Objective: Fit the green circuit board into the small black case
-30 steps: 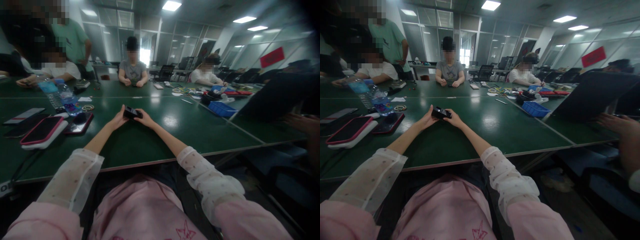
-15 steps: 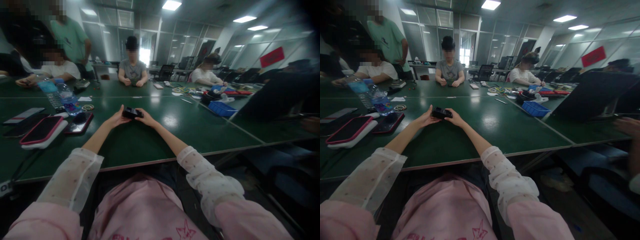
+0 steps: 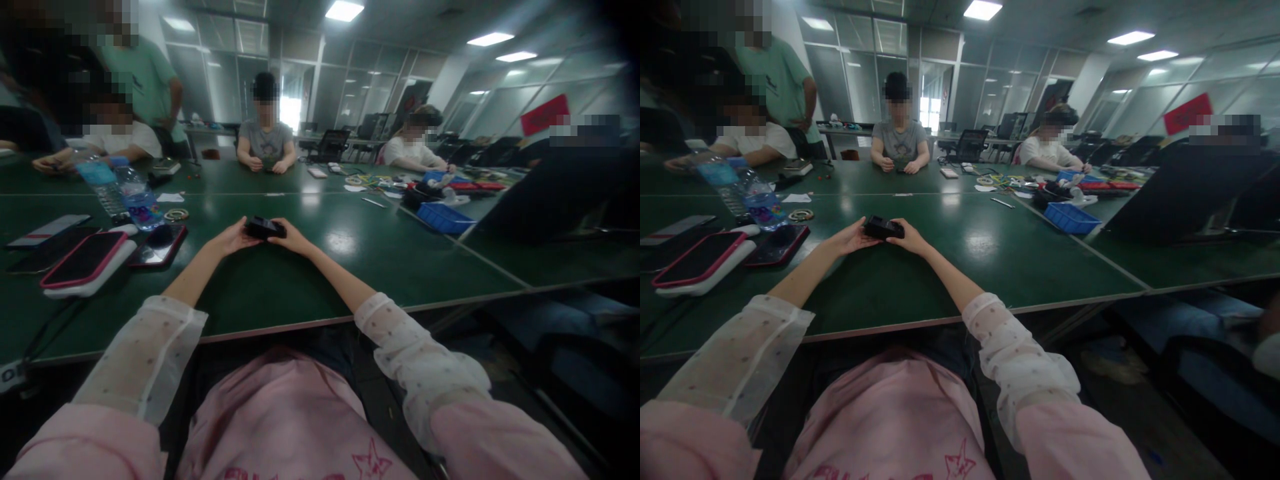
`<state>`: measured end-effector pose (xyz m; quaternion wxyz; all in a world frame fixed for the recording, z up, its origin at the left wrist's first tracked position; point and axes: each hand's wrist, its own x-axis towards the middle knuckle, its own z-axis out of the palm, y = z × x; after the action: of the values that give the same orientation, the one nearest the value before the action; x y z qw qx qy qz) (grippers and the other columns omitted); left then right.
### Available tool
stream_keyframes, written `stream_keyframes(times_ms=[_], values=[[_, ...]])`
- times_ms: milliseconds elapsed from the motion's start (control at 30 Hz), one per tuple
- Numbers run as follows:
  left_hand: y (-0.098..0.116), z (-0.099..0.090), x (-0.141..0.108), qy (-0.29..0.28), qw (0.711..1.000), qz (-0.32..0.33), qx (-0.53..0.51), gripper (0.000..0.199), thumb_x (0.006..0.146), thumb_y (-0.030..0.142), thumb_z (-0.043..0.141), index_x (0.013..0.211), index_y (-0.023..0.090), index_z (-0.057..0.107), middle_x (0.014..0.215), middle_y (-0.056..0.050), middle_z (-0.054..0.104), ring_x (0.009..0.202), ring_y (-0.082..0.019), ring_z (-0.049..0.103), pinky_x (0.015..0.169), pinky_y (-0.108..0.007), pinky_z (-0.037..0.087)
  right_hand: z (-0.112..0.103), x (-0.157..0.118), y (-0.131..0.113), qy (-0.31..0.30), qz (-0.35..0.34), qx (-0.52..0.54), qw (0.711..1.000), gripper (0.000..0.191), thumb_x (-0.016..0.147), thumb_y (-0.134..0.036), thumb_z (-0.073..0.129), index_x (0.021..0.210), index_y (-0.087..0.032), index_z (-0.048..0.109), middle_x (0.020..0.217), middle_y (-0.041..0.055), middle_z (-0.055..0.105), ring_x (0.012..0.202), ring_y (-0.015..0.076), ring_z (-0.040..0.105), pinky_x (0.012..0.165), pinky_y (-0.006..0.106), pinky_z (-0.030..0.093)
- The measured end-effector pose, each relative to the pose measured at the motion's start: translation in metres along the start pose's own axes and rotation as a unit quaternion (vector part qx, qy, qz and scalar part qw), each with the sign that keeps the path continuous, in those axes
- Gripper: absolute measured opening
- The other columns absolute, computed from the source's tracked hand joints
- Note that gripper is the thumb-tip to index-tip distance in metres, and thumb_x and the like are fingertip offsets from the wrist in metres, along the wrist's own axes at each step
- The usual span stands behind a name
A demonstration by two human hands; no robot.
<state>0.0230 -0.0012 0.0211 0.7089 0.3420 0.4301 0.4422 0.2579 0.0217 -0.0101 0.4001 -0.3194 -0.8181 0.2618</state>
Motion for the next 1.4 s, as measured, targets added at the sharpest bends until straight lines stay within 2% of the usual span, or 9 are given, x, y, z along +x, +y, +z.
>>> stream_keyframes(times_ms=[133, 233, 400, 467, 567, 633, 733, 1067, 1400], values=[[0.001, 0.005, -0.006, 0.006, 1.0, 0.007, 0.008, 0.053, 0.106, 0.044, 0.038, 0.139, 0.005, 0.048, 0.104, -0.021, 0.072, 0.091, -0.026, 0.075, 0.08, -0.034, 0.063, 0.003, 0.001, -0.003, 0.024, 0.023, 0.006, 0.999, 0.064, 0.073, -0.05, 0.077, 0.125, -0.019, 0.055, 0.122, 0.0108, 0.063, 0.114, 0.028, 0.062, 0.105, 0.048, 0.046], [0.001, 0.007, -0.008, 0.006, 1.0, 0.013, 0.014, 0.056, 0.105, 0.049, 0.036, 0.139, 0.005, 0.049, 0.104, -0.022, 0.072, 0.091, -0.026, 0.075, 0.08, -0.034, 0.062, 0.0, 0.005, -0.007, 0.051, 0.057, 0.047, 0.996, 0.067, 0.068, -0.052, 0.08, 0.122, -0.02, 0.056, 0.117, 0.009, 0.065, 0.109, 0.0272, 0.063, 0.103, 0.048, 0.048], [0.002, 0.008, -0.009, 0.017, 0.999, 0.022, 0.02, 0.062, 0.103, 0.055, 0.037, 0.14, 0.006, 0.048, 0.11, -0.024, 0.071, 0.095, -0.028, 0.075, 0.084, -0.036, 0.061, -0.027, 0.015, -0.01, 0.139, 0.109, 0.137, 0.975, 0.071, 0.07, -0.055, 0.079, 0.128, -0.023, 0.051, 0.115, 0.0075, 0.065, 0.107, 0.0255, 0.063, 0.097, 0.044, 0.052], [0.002, 0.008, -0.009, 0.017, 0.999, 0.02, 0.024, 0.06, 0.104, 0.054, 0.038, 0.14, 0.007, 0.048, 0.111, -0.023, 0.071, 0.095, -0.027, 0.075, 0.085, -0.036, 0.061, -0.041, 0.017, -0.007, 0.193, 0.114, 0.097, 0.97, 0.065, 0.076, -0.052, 0.075, 0.128, -0.022, 0.05, 0.116, 0.0089, 0.064, 0.108, 0.0261, 0.062, 0.099, 0.046, 0.052], [0.002, 0.009, -0.008, 0.018, 0.999, 0.018, 0.029, 0.056, 0.105, 0.05, 0.038, 0.141, 0.009, 0.048, 0.111, -0.022, 0.071, 0.095, -0.026, 0.075, 0.085, -0.035, 0.061, -0.053, 0.014, 0.0, 0.24, 0.115, -0.067, 0.962, 0.055, 0.077, -0.036, 0.075, 0.125, -0.019, 0.053, 0.12, 0.0123, 0.062, 0.116, 0.0294, 0.058, 0.106, 0.051, 0.046], [0.001, 0.009, -0.008, 0.018, 0.999, 0.019, 0.036, 0.053, 0.105, 0.048, 0.04, 0.142, 0.01, 0.048, 0.113, -0.022, 0.071, 0.095, -0.026, 0.075, 0.085, -0.035, 0.061, -0.055, 0.01, 0.004, 0.237, 0.114, -0.159, 0.952, 0.051, 0.078, -0.026, 0.073, 0.125, -0.016, 0.054, 0.123, 0.0154, 0.06, 0.12, 0.0309, 0.056, 0.108, 0.051, 0.044], [0.0, 0.008, -0.006, 0.016, 0.998, 0.024, 0.047, 0.051, 0.105, 0.046, 0.041, 0.144, 0.012, 0.046, 0.115, -0.021, 0.07, 0.095, -0.025, 0.075, 0.087, -0.035, 0.061, -0.052, 0.003, 0.008, 0.21, 0.119, -0.218, 0.946, 0.051, 0.08, -0.019, 0.068, 0.128, -0.015, 0.053, 0.125, 0.0173, 0.057, 0.121, 0.0317, 0.055, 0.107, 0.051, 0.044], [-0.001, 0.007, -0.004, 0.005, 0.999, 0.017, 0.027, 0.048, 0.105, 0.04, 0.044, 0.145, 0.013, 0.046, 0.114, -0.021, 0.071, 0.093, -0.024, 0.075, 0.086, -0.034, 0.061, -0.054, -0.009, 0.028, 0.205, 0.219, -0.247, 0.922, 0.052, 0.083, -0.028, 0.065, 0.131, -0.014, 0.052, 0.123, 0.0199, 0.055, 0.122, 0.0367, 0.054, 0.105, 0.057, 0.045], [-0.001, 0.009, -0.005, 0.005, 0.999, 0.023, 0.048, 0.043, 0.106, 0.035, 0.044, 0.141, 0.011, 0.052, 0.105, -0.019, 0.073, 0.092, -0.023, 0.075, 0.089, -0.036, 0.06, -0.05, -0.01, 0.03, 0.204, 0.231, -0.263, 0.914, 0.054, 0.087, -0.035, 0.064, 0.134, -0.013, 0.049, 0.126, 0.0225, 0.053, 0.124, 0.0396, 0.052, 0.104, 0.06, 0.044]])
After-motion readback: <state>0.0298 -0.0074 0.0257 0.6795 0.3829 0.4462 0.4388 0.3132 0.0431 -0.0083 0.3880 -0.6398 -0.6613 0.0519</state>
